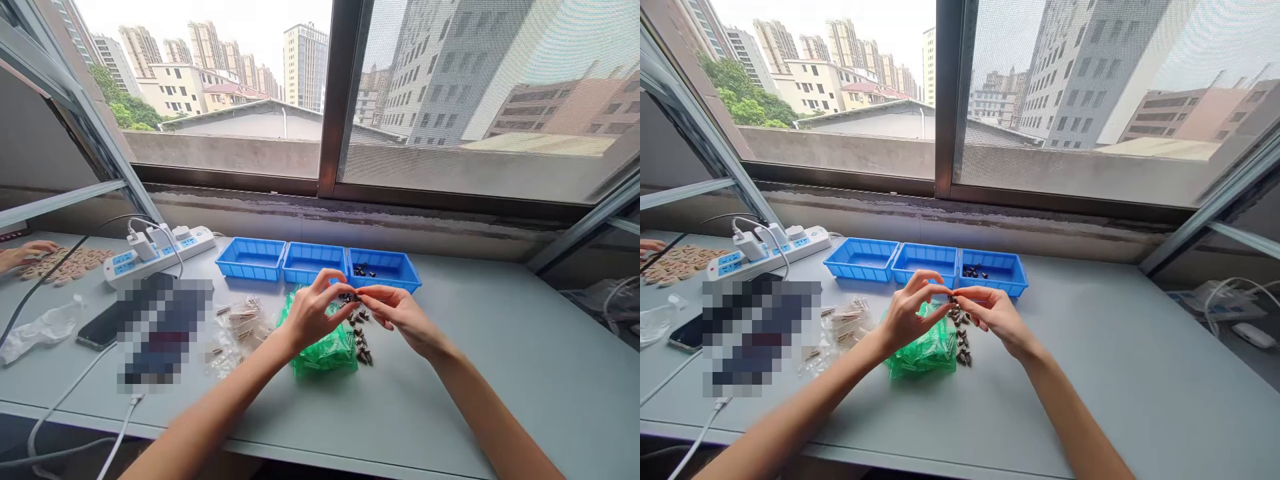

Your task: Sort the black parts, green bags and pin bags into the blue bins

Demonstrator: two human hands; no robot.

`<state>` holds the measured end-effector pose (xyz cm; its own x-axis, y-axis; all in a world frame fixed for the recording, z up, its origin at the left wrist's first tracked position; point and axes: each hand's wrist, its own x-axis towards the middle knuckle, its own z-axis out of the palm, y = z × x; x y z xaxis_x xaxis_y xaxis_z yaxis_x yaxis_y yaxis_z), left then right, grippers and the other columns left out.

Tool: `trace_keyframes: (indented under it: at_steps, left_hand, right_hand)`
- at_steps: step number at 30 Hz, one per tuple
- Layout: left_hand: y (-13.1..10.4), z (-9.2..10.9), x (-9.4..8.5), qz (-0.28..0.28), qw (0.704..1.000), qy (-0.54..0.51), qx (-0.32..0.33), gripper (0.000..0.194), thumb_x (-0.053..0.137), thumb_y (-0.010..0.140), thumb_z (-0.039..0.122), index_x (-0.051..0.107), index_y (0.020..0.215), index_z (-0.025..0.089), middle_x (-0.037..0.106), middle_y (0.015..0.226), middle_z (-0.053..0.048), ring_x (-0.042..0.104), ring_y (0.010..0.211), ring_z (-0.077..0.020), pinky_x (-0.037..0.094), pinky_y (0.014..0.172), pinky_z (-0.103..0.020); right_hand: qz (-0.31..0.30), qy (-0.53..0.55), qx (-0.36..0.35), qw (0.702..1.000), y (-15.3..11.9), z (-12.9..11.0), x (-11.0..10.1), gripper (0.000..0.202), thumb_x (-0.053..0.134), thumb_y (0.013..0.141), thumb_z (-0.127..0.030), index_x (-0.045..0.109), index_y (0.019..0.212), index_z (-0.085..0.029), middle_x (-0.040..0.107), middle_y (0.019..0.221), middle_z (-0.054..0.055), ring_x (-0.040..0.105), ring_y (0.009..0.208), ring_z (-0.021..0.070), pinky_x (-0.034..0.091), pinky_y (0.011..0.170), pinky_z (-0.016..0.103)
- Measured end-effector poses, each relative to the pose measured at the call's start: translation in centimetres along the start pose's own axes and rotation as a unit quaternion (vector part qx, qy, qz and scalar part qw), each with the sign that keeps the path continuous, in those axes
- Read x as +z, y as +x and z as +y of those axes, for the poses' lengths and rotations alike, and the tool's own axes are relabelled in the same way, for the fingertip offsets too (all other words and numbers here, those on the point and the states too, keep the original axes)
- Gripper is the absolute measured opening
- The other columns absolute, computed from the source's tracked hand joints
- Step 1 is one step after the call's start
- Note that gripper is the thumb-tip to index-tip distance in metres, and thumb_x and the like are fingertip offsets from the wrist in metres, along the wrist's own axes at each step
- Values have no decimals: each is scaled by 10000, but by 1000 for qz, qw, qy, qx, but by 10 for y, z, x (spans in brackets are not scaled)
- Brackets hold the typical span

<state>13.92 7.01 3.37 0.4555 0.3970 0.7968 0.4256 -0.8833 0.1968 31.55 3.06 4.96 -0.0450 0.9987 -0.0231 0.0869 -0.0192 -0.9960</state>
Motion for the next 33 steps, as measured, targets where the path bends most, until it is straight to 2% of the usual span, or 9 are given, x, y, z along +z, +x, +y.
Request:
trace_keyframes:
  at_steps: [3, 7, 9, 12, 17, 20, 25, 29, 33]
  left_hand:
    - [-1, 0, 1, 3, 1000, 22, -1, 289, 454, 948, 412, 615, 873, 183, 583, 965, -46, 587, 598, -68, 466, 487, -185]
    - [-4, -1, 4, -29, 998, 59, -6, 313, 434, 951, 415, 611, 845, 180, 588, 981, -44, 555, 519, -54, 407, 423, -180]
    - [-4, -1, 4, -36, 997, 64, -10, 308, 425, 955, 410, 613, 871, 181, 590, 980, -40, 534, 487, -43, 396, 412, -178]
    - [-2, 0, 3, -30, 998, 52, -12, 302, 404, 967, 397, 610, 937, 178, 589, 975, -47, 574, 546, -61, 435, 445, -180]
    - [0, 1, 2, 2, 999, 51, -17, 332, 369, 981, 410, 610, 978, 182, 604, 937, -35, 573, 552, -62, 464, 471, -179]
    - [-1, -2, 3, 23, 997, 68, -31, 353, 412, 957, 461, 640, 954, 191, 605, 939, -31, 549, 530, -52, 463, 474, -178]
    - [-2, -9, 4, 38, 996, 78, -17, 410, 459, 934, 444, 675, 691, 195, 608, 935, -32, 568, 591, -72, 448, 484, -188]
    - [0, -9, 4, 30, 996, 82, -14, 385, 435, 962, 370, 695, 739, 195, 616, 933, -34, 553, 574, -61, 434, 472, -176]
    - [1, -7, 3, 29, 996, 85, -14, 355, 413, 976, 323, 703, 817, 193, 619, 946, -42, 549, 569, -61, 419, 449, -168]
  right_hand:
    - [40, -8, -15, 999, 1, 3, 2, 388, 752, 577, -531, 746, 785, -203, 625, 618, 11, 380, 441, 77, 294, 384, 219]
    - [59, -40, -41, 997, 1, 7, 4, 314, 750, 606, -464, 751, 781, -204, 684, 728, 38, 417, 450, 76, 327, 386, 218]
    - [56, -47, -42, 996, 1, 9, 4, 302, 728, 646, -459, 756, 809, -206, 681, 715, 34, 427, 455, 80, 336, 394, 218]
    - [39, -31, -26, 998, 4, 13, 1, 336, 700, 680, -486, 753, 856, -204, 642, 632, 13, 419, 439, 83, 334, 389, 220]
    - [42, 24, -2, 999, 5, 13, 1, 370, 737, 638, -475, 728, 889, -203, 616, 652, -6, 409, 431, 66, 321, 380, 210]
    - [74, 37, 6, 997, 6, 9, 2, 393, 750, 595, -471, 720, 871, -193, 617, 673, -8, 393, 418, 55, 317, 377, 213]
    - [144, 47, 3, 988, 13, 11, -6, 448, 737, 575, -529, 726, 851, -177, 654, 731, 19, 389, 407, 46, 310, 367, 215]
    - [189, 23, -24, 981, 20, 24, -19, 454, 723, 606, -561, 735, 855, -181, 690, 832, 52, 453, 432, 63, 327, 346, 209]
    - [213, 0, -37, 976, 24, 31, -26, 416, 733, 614, -529, 739, 834, -176, 700, 802, 52, 494, 450, 80, 377, 346, 208]
